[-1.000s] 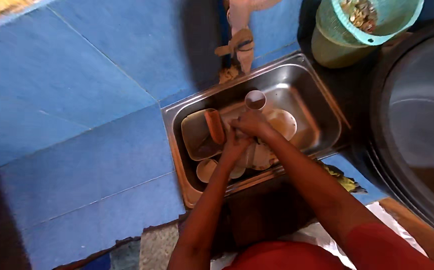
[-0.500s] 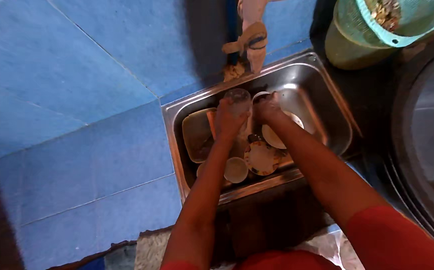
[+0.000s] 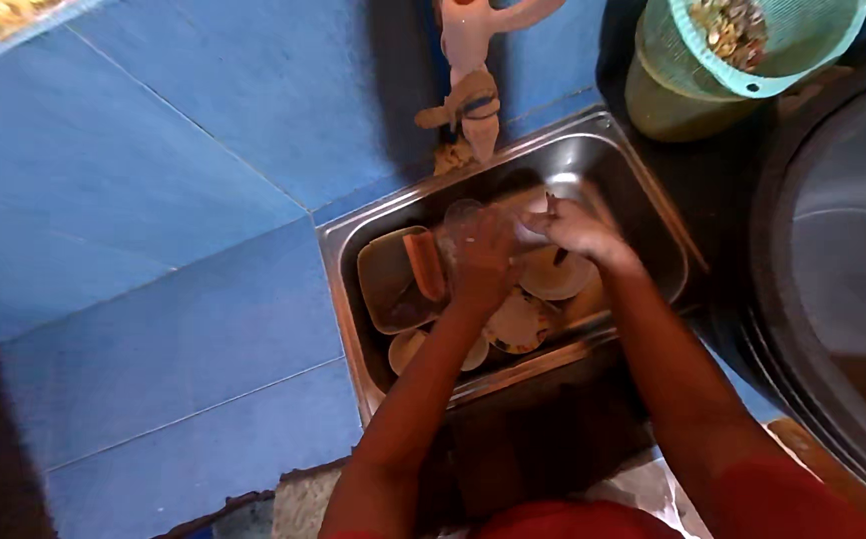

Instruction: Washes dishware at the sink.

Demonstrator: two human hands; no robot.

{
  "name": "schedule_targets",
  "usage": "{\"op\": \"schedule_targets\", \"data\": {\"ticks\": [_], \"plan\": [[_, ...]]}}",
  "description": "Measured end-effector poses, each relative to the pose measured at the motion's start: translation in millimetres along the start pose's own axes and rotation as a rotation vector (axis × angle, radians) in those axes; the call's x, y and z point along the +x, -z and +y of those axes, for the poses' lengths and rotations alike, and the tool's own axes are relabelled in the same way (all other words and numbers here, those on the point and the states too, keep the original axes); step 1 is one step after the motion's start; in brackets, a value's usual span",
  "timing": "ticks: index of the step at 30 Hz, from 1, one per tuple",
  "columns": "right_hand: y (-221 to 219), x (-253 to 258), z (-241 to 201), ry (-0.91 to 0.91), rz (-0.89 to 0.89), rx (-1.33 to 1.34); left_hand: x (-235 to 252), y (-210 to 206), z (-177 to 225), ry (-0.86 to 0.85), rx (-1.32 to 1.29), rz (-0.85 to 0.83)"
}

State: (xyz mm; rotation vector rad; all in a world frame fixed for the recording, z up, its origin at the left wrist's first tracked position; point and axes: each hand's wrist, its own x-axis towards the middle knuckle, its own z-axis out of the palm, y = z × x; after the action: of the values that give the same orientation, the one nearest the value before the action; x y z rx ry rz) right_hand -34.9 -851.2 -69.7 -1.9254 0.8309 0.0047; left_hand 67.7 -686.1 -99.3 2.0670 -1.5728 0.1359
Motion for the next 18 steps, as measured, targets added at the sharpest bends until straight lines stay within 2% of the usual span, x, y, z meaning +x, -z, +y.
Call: {"op": "schedule_targets", "data": {"ticks": [1, 4, 7, 8, 9, 11, 13, 15, 17, 18], "plan": [[-7, -8, 1, -0.003, 0.042, 0.101, -2, -3, 8, -0.055, 0.021, -0.017], [-36, -18, 4, -0.088, 0.239, 0.412, 3, 8, 34, -0.022, 0.154, -0.227], [-62, -12, 23, -0.028, 0.414, 1.148, 12, 34, 47, -0.113, 0.286, -0.38], [-71, -8, 28, 0.003, 0.422, 1.402, 14, 42, 49, -0.166, 0.313, -0.401], [-80, -9, 34, 0.024, 0.361, 1.549, 15, 52, 53, -0.195, 0.333, -0.432], [-94, -18, 32, 0.017, 0.224, 1.576, 15, 71, 58, -0.169, 0.357, -0.492], [-101, -22, 18, -0.086, 0.195, 1.476, 7, 84, 52, 0.002, 0.312, -0.505], [-104, -27, -3, -0.154, 0.24, 1.288, -12, 87, 35, 0.338, 0.134, -0.412], [-106, -40, -28, -0.115, 0.265, 1.105, -41, 77, 13, 0.708, -0.236, -0.203], [-109, -46, -41, -0.055, 0.29, 1.072, -59, 64, 1, 0.815, -0.449, -0.097]]}}
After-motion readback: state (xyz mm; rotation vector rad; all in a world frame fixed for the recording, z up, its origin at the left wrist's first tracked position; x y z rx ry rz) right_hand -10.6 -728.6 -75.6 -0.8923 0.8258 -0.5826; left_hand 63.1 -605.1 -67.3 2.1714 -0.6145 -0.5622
